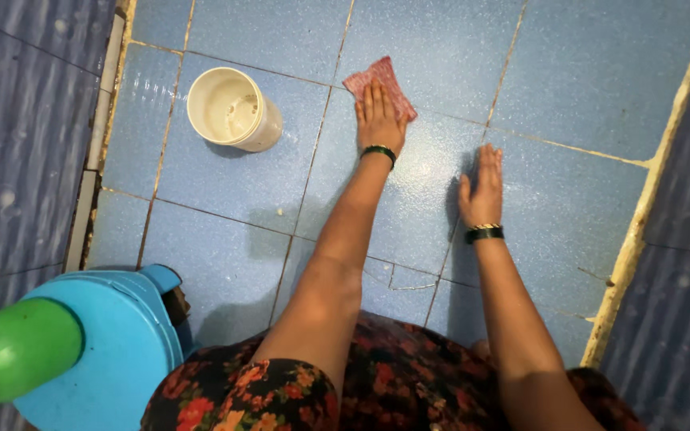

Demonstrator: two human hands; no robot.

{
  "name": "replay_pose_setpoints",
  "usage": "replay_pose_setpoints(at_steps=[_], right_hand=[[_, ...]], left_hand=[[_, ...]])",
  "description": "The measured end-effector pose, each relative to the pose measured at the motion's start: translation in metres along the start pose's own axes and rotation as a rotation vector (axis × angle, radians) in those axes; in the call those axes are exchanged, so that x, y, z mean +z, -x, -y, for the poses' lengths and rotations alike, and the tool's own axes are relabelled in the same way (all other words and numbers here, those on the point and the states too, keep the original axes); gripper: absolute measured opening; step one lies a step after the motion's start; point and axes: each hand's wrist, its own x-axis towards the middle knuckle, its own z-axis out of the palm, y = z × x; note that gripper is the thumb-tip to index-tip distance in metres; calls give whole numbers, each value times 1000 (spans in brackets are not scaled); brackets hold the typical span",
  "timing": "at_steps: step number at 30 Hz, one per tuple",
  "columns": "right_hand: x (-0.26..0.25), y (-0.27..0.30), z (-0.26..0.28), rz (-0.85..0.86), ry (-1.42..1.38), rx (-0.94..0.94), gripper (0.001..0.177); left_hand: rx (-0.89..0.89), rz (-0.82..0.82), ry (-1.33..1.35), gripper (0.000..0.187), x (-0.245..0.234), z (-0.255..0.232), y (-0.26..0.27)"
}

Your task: The person fills a green pot with water and then uses a scrubber by hand along with water from a cup to clean the tiled bathroom floor.

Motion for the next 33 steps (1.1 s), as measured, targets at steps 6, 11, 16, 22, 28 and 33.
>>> replay_pose_setpoints(at_steps=[6,11,16,22,28,33], right_hand=[[2,19,-8,14,37,70,70],[13,23,3,24,26,36,70],[14,15,15,19,22,58,71],[8,20,15,-10,11,57,70],[15,23,18,-13,22,47,70],[20,18,23,-31,-2,9,68]], left_hand=[[172,152,-77,79,-20,0,5],[498,292,-79,78,-24,-28,35],[451,303,-84,71,-15,-11,23],[113,83,-27,76,-17,30,17],[396,182,-165,75,9,-17,55],[659,190,-74,72,21,-47,95]])
